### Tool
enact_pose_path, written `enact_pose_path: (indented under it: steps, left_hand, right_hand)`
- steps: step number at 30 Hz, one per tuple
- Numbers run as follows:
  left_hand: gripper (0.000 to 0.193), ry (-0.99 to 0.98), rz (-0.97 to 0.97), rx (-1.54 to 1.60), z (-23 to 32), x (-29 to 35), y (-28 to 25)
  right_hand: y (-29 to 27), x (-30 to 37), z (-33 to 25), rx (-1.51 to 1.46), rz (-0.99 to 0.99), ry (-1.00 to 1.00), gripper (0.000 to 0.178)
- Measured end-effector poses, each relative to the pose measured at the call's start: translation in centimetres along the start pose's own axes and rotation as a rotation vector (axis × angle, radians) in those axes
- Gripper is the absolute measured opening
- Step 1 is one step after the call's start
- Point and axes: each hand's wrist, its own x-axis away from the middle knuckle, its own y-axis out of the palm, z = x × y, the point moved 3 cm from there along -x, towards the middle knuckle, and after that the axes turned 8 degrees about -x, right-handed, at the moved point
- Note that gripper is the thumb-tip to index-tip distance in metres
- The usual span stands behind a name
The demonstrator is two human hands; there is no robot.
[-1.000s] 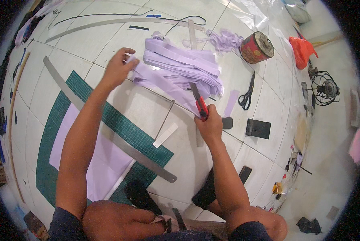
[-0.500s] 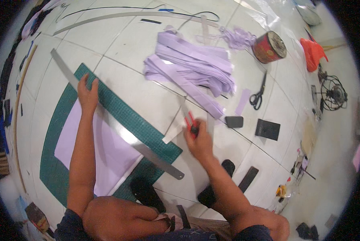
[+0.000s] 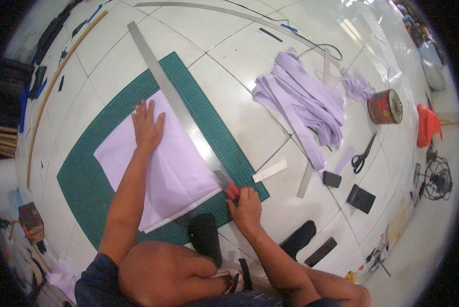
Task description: The person cuts strips of light-colored fabric using a pair of shears while following the edge of a long metal ruler placed on a green cutting mat.
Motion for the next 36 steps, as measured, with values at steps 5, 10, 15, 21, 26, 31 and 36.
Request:
enact_pose_path:
  steps: [5, 10, 15, 21, 26, 31, 36]
  left_hand:
    - [0.062, -0.010, 0.006, 0.018, 0.5, -0.1, 0.2]
    - [0.057, -0.010, 0.001, 0.004, -0.4, 0.0, 0.5]
    - [0.055, -0.005, 0.001, 0.033, -0.1, -0.1, 0.5]
    - [0.056, -0.020, -0.037, 0.017, -0.2, -0.1, 0.4]
    - [0.054, 0.002, -0.036, -0.007, 0.3, 0.0, -0.2]
    - [0.054, 0.031, -0.067, -0.111, 1.2, -0.2, -0.9]
    - [0.077, 0.157, -0.053, -0.003, 0.3, -1.2, -2.1]
  right_hand:
    - [-0.6, 0.1, -1.0, -0.043, -0.009, 0.062, 0.042]
    - [-0.3, 2.1, -1.9, -0.091, -0.015, -0.029, 0.042]
    - [0.6, 3.5, 0.0, -0.091, -0.051, 0.031, 0.044]
    - [1.6, 3.2, 1.0, -0.108, -0.086, 0.089, 0.046]
    - [2.0, 2.6, 0.4, -0.076, -0.005, 0.080, 0.047]
    - [1.5, 2.7, 0.4, -0.088, -0.016, 0.099, 0.045]
    - [-2.8, -0.8, 2.9, -0.169, 0.084, 0.132, 0.040]
